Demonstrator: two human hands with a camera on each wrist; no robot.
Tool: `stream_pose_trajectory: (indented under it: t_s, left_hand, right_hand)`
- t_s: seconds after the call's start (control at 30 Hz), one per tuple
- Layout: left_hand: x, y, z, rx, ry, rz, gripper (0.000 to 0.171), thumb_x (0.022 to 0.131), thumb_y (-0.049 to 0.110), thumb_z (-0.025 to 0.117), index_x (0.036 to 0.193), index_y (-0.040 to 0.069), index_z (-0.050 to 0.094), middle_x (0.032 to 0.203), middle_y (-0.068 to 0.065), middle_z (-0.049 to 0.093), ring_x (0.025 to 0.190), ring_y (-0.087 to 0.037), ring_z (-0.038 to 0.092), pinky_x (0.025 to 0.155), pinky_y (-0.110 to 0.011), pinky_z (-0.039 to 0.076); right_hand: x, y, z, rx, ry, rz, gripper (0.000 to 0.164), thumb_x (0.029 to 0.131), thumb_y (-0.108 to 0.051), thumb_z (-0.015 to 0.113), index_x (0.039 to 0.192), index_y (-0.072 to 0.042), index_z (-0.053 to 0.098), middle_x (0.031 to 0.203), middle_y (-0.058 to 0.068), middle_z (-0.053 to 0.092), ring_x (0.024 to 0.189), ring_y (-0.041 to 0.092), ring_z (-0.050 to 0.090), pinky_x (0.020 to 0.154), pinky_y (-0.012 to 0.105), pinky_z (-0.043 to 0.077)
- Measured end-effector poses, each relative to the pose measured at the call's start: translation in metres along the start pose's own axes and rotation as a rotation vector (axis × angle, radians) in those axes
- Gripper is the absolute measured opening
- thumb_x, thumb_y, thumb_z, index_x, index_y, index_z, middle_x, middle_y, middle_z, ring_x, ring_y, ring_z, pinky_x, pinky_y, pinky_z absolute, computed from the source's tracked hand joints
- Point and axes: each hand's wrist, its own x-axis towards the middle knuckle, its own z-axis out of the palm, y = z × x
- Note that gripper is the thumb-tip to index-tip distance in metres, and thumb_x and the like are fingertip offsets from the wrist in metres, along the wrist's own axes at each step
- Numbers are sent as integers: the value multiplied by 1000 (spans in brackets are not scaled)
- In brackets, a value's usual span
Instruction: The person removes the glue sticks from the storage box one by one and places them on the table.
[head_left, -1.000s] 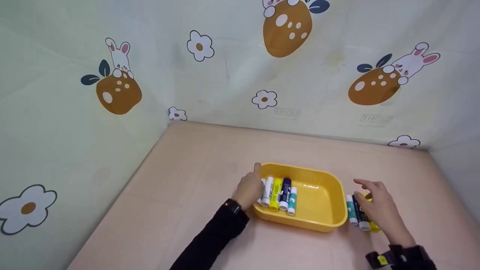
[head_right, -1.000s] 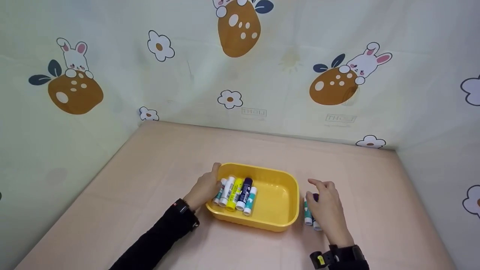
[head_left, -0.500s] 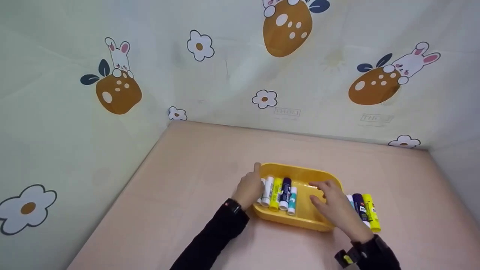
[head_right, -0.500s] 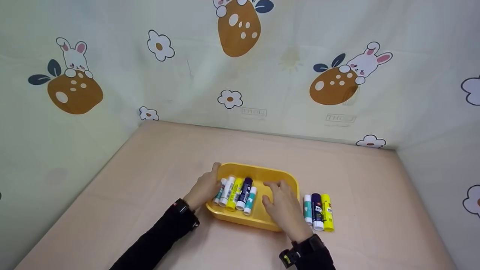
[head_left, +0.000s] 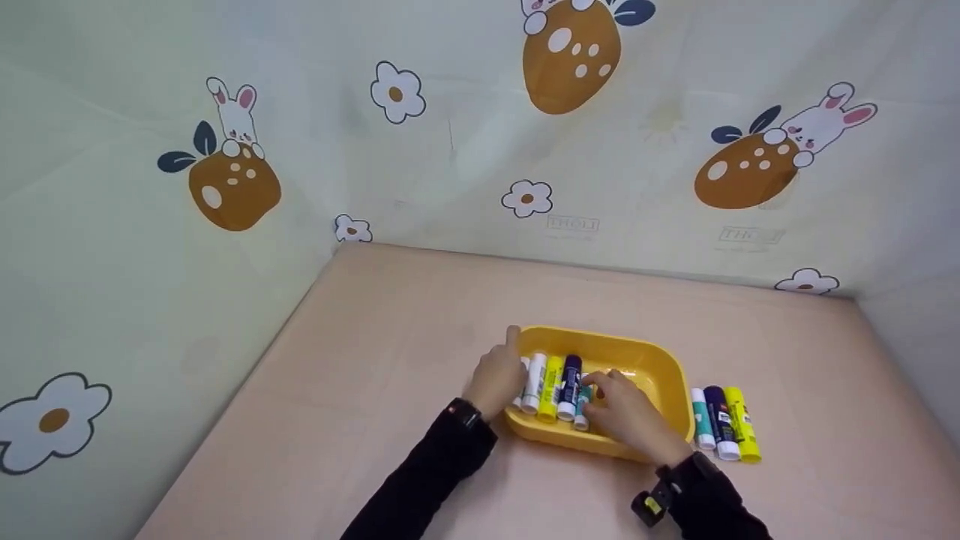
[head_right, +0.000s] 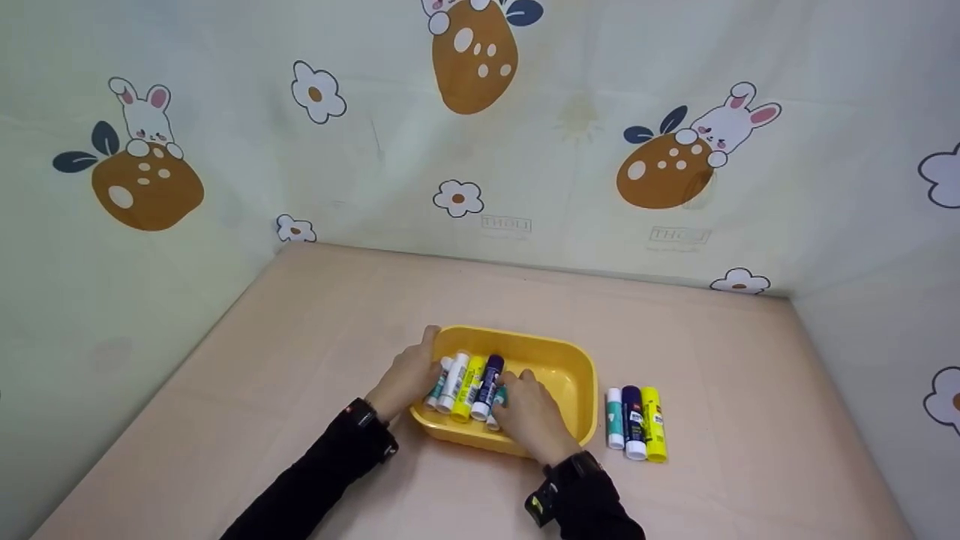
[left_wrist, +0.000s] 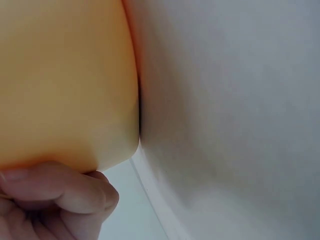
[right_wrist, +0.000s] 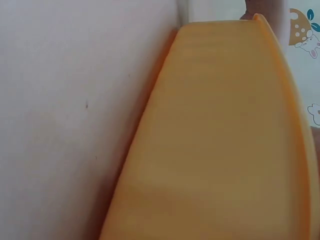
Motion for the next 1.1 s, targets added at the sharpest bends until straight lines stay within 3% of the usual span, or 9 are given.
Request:
stream_pose_trajectory:
  t_s: [0.27, 0.5, 0.77, 0.9, 1.1]
  left_hand:
    - [1, 0, -1, 26, 1, -2, 49, 94, 10, 48, 138, 11, 27, 97, -13, 63, 66, -16, 57, 63, -29, 50]
    - [1, 1, 0, 4, -12, -14, 49, 94, 11, 47, 138, 11, 27, 102, -14, 63, 70, -16, 58, 67, -31, 51]
    - [1, 1, -1, -18, -15, -21, 50, 94, 10, 46, 139, 11, 27, 100, -14, 63, 66, -16, 58, 64, -30, 51]
    - [1, 1, -1, -12, -9, -7, 49, 94, 10, 47, 139, 11, 27, 98, -14, 63, 66, -16, 57, 63, -30, 50]
    - [0, -1, -1, 32, 27, 49, 46, 92, 8, 48, 134, 9, 30, 82, -11, 61, 61, -18, 55, 56, -30, 46]
  right_hand:
    - [6, 2, 6, 47, -43, 44, 34, 84, -16, 65, 117, -14, 58, 99, 6, 52, 77, 17, 51, 65, 28, 42]
    - [7, 5, 7, 107, -79, 68, 34, 84, -16, 64, 116, -16, 54, 86, 6, 51, 68, 19, 49, 57, 29, 39]
    - [8, 4, 7, 132, -87, 77, 33, 83, -14, 65, 113, -15, 52, 96, 7, 51, 71, 19, 49, 59, 28, 40]
    - [8, 3, 7, 158, -93, 85, 34, 83, -13, 66, 113, -13, 50, 99, 7, 52, 71, 18, 50, 59, 27, 41]
    - [9, 4, 7, 106, -74, 73, 35, 81, -15, 69, 110, -12, 49, 95, 8, 50, 74, 19, 49, 62, 28, 40]
